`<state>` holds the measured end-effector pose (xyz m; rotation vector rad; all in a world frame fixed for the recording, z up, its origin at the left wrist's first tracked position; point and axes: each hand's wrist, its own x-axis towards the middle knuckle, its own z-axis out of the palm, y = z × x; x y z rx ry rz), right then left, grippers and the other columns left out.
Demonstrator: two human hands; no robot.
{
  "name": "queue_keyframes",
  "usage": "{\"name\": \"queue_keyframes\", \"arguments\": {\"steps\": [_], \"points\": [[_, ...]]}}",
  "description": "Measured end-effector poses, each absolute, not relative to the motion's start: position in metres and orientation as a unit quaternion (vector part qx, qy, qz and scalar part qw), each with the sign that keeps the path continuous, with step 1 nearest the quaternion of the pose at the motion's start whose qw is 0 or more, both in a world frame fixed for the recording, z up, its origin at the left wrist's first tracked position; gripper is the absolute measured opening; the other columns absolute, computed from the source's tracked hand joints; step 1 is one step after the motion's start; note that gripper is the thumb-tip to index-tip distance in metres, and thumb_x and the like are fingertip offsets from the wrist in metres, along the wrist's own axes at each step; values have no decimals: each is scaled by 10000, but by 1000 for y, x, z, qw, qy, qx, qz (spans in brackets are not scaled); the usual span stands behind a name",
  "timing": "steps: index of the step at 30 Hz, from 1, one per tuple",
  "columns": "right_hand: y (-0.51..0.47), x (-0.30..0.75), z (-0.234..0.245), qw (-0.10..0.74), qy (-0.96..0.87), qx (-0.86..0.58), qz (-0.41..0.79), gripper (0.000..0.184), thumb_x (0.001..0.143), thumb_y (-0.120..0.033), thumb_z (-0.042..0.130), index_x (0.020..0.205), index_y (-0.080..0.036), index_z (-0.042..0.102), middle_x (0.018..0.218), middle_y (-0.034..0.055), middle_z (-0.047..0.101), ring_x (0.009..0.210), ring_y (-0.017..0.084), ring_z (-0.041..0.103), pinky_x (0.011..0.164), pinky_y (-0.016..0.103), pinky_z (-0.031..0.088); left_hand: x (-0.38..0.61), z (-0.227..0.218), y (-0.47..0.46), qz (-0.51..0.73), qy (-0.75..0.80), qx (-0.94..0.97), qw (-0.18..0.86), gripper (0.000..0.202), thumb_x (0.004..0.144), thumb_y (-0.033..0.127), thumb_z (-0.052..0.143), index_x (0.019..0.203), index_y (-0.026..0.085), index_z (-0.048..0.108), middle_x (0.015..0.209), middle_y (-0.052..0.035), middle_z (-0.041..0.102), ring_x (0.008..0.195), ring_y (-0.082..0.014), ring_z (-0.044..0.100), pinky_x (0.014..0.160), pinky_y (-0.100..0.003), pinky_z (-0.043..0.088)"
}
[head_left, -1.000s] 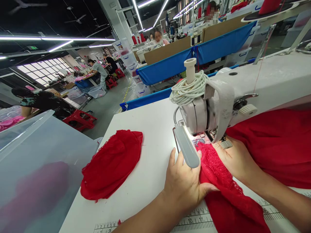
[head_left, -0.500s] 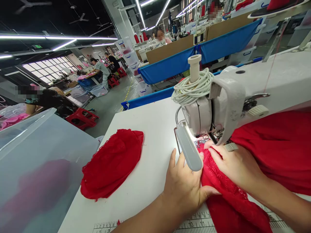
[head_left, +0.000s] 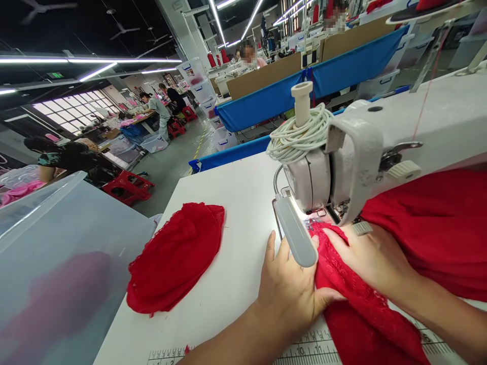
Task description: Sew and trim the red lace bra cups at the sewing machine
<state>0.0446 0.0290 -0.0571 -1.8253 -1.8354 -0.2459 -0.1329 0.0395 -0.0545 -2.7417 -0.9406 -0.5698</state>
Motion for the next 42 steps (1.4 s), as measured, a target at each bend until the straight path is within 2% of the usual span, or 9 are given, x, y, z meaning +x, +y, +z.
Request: {"name": "queue_keyframes", "arguments": {"steps": [5, 7, 11, 15, 21, 24, 28, 31, 42], "points": [[28, 45, -57, 223, -676, -698, -71, 223, 851, -297, 490, 862, -216, 698, 811, 59, 738, 676, 222, 686, 547, 291, 460, -134, -57, 41, -187, -323, -926, 60, 781, 916, 680, 128, 1292, 155, 568, 1312, -119, 595, 1159, -314, 544, 1047, -527, 335], [29, 44, -57, 245, -676, -695, -23, 236, 843, -303, 472, 844, -222, 693, 859, 62, 748, 747, 234, 702, 613, 306, 497, -135, -58, 39, -200, -323, -923, 59, 773, 923, 671, 126, 1269, 151, 582, 1303, -118, 602, 1151, -309, 547, 1055, -534, 322], [33, 37, -51, 358, -602, -683, 205, 248, 749, -409, 483, 761, -239, 662, 847, 66, 755, 816, 260, 704, 737, 335, 525, -139, -65, 36, -237, -327, -912, 77, 672, 939, 642, 220, 1312, 189, 547, 1304, -95, 604, 1164, -289, 537, 1050, -510, 325], [40, 30, -37, 388, -595, -668, 222, 266, 677, -449, 470, 678, -240, 635, 784, 99, 759, 757, 284, 712, 699, 341, 548, -141, -79, 41, -267, -323, -899, 122, 655, 909, 671, 298, 1251, 197, 593, 1121, -91, 692, 1046, -309, 588, 985, -539, 363], [47, 29, -32, 396, -559, -672, 281, 357, 618, -492, 535, 779, -214, 692, 882, 113, 763, 889, 317, 704, 834, 388, 532, -143, -85, 45, -326, -320, -879, 138, 645, 898, 694, 298, 1243, 226, 577, 1106, -49, 704, 985, -279, 620, 919, -503, 426], [51, 30, -40, 384, -543, -672, 325, 333, 593, -473, 599, 749, -194, 692, 837, 105, 755, 875, 301, 703, 788, 366, 543, -143, -86, 44, -322, -320, -880, 140, 651, 897, 693, 303, 1275, 226, 553, 1120, -47, 700, 981, -284, 625, 894, -510, 444], [51, 30, -53, 356, -525, -677, 374, 256, 565, -420, 679, 637, -175, 663, 644, 62, 700, 672, 240, 679, 583, 297, 519, -143, -88, 44, -289, -325, -893, 116, 637, 891, 692, 329, 1241, 221, 577, 1143, -53, 692, 1028, -307, 612, 903, -543, 445], [50, 30, -60, 345, -512, -679, 397, 251, 579, -414, 694, 572, -172, 625, 560, 34, 645, 585, 198, 635, 520, 269, 476, -143, -90, 44, -274, -337, -896, 89, 622, 882, 686, 369, 1259, 231, 563, 1135, -56, 691, 1048, -314, 601, 925, -568, 434], [48, 36, -55, 362, -497, -671, 415, 300, 545, -476, 701, 539, -205, 573, 558, 14, 620, 726, 240, 645, 667, 299, 497, -147, -74, 38, -228, -361, -904, -23, 543, 905, 619, 420, 1228, 219, 593, 1261, -63, 637, 1173, -333, 545, 1012, -620, 379]]}}
